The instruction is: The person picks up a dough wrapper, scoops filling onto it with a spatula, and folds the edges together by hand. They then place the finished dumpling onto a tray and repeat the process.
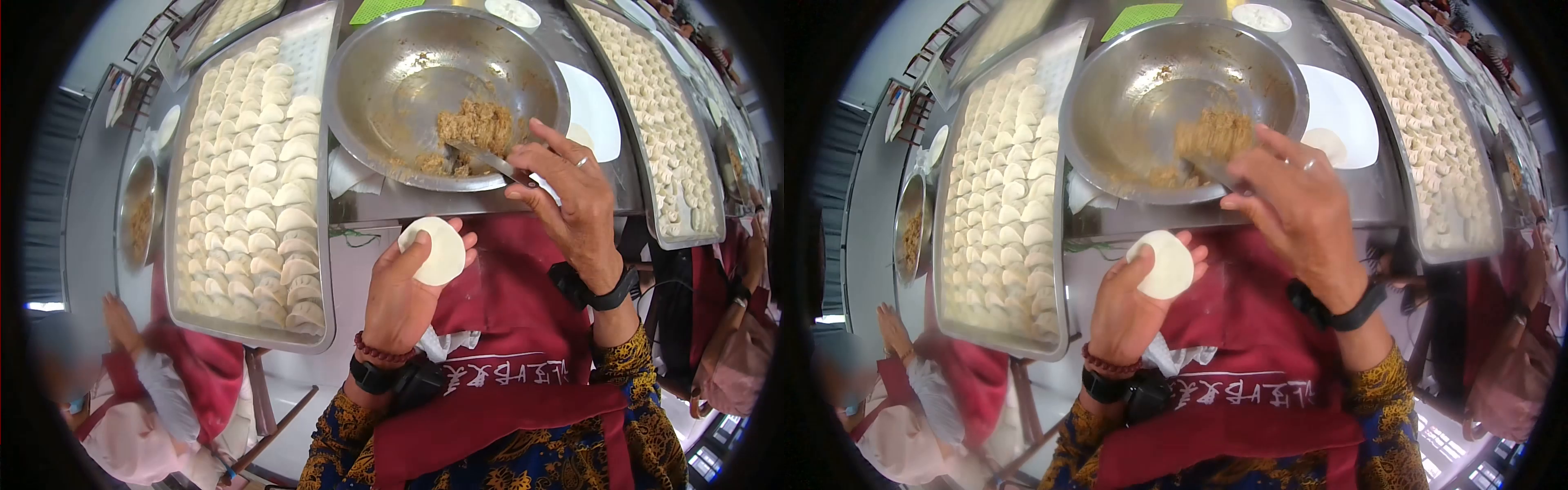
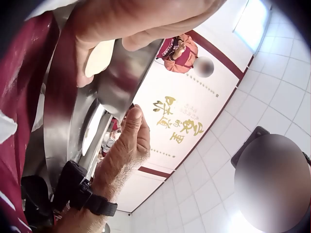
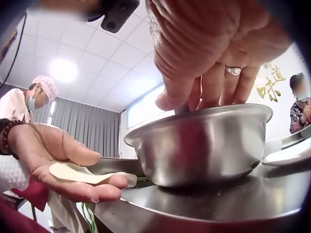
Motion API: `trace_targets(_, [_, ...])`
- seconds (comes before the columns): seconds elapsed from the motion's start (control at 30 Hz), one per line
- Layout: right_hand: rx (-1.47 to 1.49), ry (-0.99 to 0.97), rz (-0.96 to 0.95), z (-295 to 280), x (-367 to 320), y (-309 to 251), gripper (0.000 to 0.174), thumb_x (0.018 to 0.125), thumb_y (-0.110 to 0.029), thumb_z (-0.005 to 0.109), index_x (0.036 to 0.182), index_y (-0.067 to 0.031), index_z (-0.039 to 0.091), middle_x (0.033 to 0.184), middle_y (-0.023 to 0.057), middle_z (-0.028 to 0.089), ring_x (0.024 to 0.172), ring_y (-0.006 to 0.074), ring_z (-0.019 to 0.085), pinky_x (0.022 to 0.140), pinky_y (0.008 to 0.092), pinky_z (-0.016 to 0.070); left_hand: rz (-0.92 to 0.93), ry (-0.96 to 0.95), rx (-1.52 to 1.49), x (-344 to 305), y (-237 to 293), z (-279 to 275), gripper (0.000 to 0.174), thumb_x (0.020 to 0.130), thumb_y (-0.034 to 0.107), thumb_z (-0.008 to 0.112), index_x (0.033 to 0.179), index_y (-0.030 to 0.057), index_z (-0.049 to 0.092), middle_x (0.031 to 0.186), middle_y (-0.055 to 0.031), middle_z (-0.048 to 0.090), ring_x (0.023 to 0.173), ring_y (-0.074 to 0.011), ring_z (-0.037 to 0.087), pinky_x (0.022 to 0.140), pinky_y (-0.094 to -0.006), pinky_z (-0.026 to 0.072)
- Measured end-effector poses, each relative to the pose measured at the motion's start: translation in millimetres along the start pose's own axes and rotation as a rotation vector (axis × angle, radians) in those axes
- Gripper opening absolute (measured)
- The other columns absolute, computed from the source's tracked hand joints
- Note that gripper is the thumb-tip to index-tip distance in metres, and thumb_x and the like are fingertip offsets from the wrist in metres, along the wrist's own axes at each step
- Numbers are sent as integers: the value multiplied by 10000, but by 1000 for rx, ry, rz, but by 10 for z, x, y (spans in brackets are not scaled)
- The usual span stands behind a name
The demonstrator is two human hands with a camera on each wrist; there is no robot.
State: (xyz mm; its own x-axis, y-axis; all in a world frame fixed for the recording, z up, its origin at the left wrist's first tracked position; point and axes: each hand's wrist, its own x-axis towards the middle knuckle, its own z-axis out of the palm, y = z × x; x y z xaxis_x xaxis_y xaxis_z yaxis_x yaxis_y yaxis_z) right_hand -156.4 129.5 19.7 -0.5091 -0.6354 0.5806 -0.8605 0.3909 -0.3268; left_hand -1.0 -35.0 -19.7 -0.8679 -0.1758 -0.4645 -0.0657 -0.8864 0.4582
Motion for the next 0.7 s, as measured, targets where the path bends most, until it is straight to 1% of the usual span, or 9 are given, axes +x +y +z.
trace_targets(0.13, [-2, -17, -48, 3, 53, 35, 236, 757, -135, 796, 946, -59, 676, 932, 70, 713, 1084, 311, 657, 853, 411, 518, 22, -4, 75, 37, -15, -14, 333, 1022, 95, 455, 1286, -108, 443, 1325, -276, 512, 1231, -435, 533, 1075, -564, 433])
trace_targets(0.23, [10, -8, -11, -2, 88, 54, 185, 779, -114, 777, 924, -56, 678, 926, 69, 719, 1045, 306, 671, 853, 403, 522, 16, -17, 26, 60, -12, -23, 351, 1035, 128, 449, 1293, -109, 433, 1322, -276, 515, 1231, -441, 530, 1077, -565, 431])
trace_targets(0.3, [-1, -4, -50, -42, 105, 127, 160, 801, -113, 759, 932, -55, 688, 940, 75, 723, 1023, 299, 676, 850, 395, 526, 3, -16, 6, 62, -2, -17, 424, 1051, 209, 417, 1311, -125, 395, 1370, -300, 471, 1289, -462, 472, 1131, -583, 353])
trace_targets(0.37, [-10, -1, -88, -92, 113, 198, 137, 823, -112, 742, 939, -54, 699, 953, 81, 728, 1000, 293, 682, 846, 388, 530, -5, -27, -31, 67, 11, -38, 450, 1059, 245, 390, 1320, -122, 380, 1379, -304, 458, 1301, -465, 455, 1138, -586, 338])
trace_targets(0.47, [108, 115, 193, -137, 163, 249, 140, 877, -115, 694, 1001, -62, 730, 1024, 94, 735, 951, 257, 685, 823, 338, 536, -4, -18, -85, 81, 37, -36, 486, 1069, 293, 348, 1333, -115, 357, 1395, -309, 437, 1321, -470, 428, 1148, -589, 316])
trace_targets(0.5, [107, 115, 192, -129, 183, 277, 140, 877, -115, 694, 1001, -62, 730, 1024, 94, 735, 951, 257, 685, 823, 338, 536, 4, 0, -100, 84, 47, -27, 496, 1071, 306, 333, 1338, -112, 350, 1400, -309, 430, 1328, -472, 416, 1152, -588, 309])
trace_targets(0.57, [27, 131, 276, -106, 225, 383, 140, 880, -125, 690, 1000, -65, 730, 1030, 97, 735, 954, 254, 687, 839, 338, 529, 5, 4, -102, 84, 71, -12, 487, 1070, 298, 338, 1335, -110, 353, 1396, -306, 435, 1326, -471, 420, 1151, -586, 312])
trace_targets(0.6, [-14, 137, 194, -76, 234, 461, 146, 891, -137, 679, 1008, -71, 734, 1026, 101, 734, 964, 251, 686, 857, 347, 520, 7, 8, -103, 87, 81, -9, 479, 1069, 291, 343, 1333, -108, 357, 1392, -303, 441, 1323, -470, 424, 1150, -584, 315])
trace_targets(0.7, [-72, 63, 138, -36, 265, 487, 147, 896, -140, 674, 1009, -71, 737, 1028, 107, 732, 977, 262, 681, 872, 354, 513, 6, 10, -99, 82, 92, 9, 464, 1066, 280, 349, 1325, -105, 371, 1373, -297, 461, 1318, -470, 430, 1144, -584, 325])
